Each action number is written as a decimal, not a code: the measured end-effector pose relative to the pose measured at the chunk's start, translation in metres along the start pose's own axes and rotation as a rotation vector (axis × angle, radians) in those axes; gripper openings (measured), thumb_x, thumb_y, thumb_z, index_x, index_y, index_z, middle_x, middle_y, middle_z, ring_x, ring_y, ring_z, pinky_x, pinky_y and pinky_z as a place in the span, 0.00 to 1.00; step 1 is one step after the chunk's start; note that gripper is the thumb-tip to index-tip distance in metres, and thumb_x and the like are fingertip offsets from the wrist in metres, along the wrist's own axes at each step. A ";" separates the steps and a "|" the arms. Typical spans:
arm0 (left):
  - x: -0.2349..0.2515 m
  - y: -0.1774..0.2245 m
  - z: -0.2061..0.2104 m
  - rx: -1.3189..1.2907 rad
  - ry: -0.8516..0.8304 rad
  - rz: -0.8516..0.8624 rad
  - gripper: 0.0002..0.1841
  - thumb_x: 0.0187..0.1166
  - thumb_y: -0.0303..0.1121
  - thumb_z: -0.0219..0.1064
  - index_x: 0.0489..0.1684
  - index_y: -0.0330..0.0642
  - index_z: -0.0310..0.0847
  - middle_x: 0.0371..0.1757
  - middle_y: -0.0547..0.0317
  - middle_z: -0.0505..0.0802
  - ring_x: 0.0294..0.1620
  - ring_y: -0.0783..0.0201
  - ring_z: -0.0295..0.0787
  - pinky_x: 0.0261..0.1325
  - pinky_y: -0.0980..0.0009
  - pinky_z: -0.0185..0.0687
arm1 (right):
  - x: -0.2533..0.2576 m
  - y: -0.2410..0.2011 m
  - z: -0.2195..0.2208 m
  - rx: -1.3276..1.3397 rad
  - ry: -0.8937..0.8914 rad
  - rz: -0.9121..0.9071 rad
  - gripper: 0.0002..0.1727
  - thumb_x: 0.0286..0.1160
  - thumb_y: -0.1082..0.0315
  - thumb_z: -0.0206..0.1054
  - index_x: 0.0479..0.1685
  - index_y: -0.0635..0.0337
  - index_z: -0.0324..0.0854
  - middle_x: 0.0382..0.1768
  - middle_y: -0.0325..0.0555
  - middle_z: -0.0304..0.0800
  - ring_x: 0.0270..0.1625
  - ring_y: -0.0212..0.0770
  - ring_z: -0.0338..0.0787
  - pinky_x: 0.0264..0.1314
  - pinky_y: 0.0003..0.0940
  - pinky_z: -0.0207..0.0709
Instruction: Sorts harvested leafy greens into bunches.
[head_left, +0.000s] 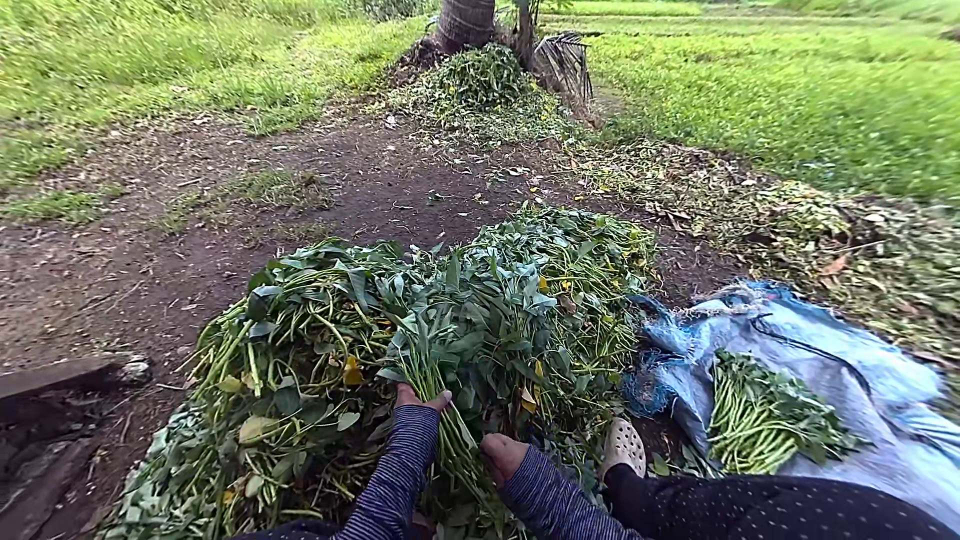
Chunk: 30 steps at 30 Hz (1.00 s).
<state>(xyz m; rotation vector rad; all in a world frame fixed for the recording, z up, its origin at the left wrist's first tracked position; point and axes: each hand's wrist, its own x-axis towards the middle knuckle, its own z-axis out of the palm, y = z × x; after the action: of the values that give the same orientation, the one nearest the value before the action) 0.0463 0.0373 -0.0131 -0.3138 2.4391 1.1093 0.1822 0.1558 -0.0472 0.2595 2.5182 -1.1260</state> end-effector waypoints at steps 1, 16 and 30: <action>0.005 -0.001 -0.005 -0.030 0.023 0.002 0.51 0.63 0.32 0.86 0.87 0.31 0.53 0.76 0.33 0.80 0.78 0.46 0.78 0.80 0.52 0.71 | -0.003 0.009 0.013 -0.003 -0.048 0.031 0.17 0.90 0.70 0.55 0.62 0.75 0.82 0.60 0.69 0.90 0.66 0.66 0.89 0.73 0.64 0.76; -0.007 0.004 -0.008 -0.193 0.044 0.071 0.49 0.59 0.28 0.88 0.82 0.29 0.58 0.70 0.32 0.83 0.71 0.47 0.83 0.75 0.53 0.76 | 0.017 -0.014 -0.029 0.307 0.068 0.101 0.21 0.91 0.62 0.56 0.68 0.74 0.75 0.57 0.65 0.90 0.57 0.56 0.93 0.69 0.52 0.82; -0.003 0.004 -0.014 -0.129 0.018 0.040 0.50 0.61 0.29 0.88 0.84 0.31 0.56 0.73 0.34 0.82 0.74 0.48 0.81 0.77 0.54 0.74 | 0.022 0.004 0.000 0.161 -0.074 0.172 0.24 0.92 0.59 0.54 0.71 0.72 0.74 0.58 0.69 0.89 0.65 0.62 0.89 0.74 0.59 0.75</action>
<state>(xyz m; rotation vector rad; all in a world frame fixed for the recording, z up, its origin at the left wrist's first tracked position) 0.0427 0.0294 -0.0007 -0.3178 2.4037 1.2898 0.1629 0.1590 -0.0588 0.4594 2.2946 -1.2447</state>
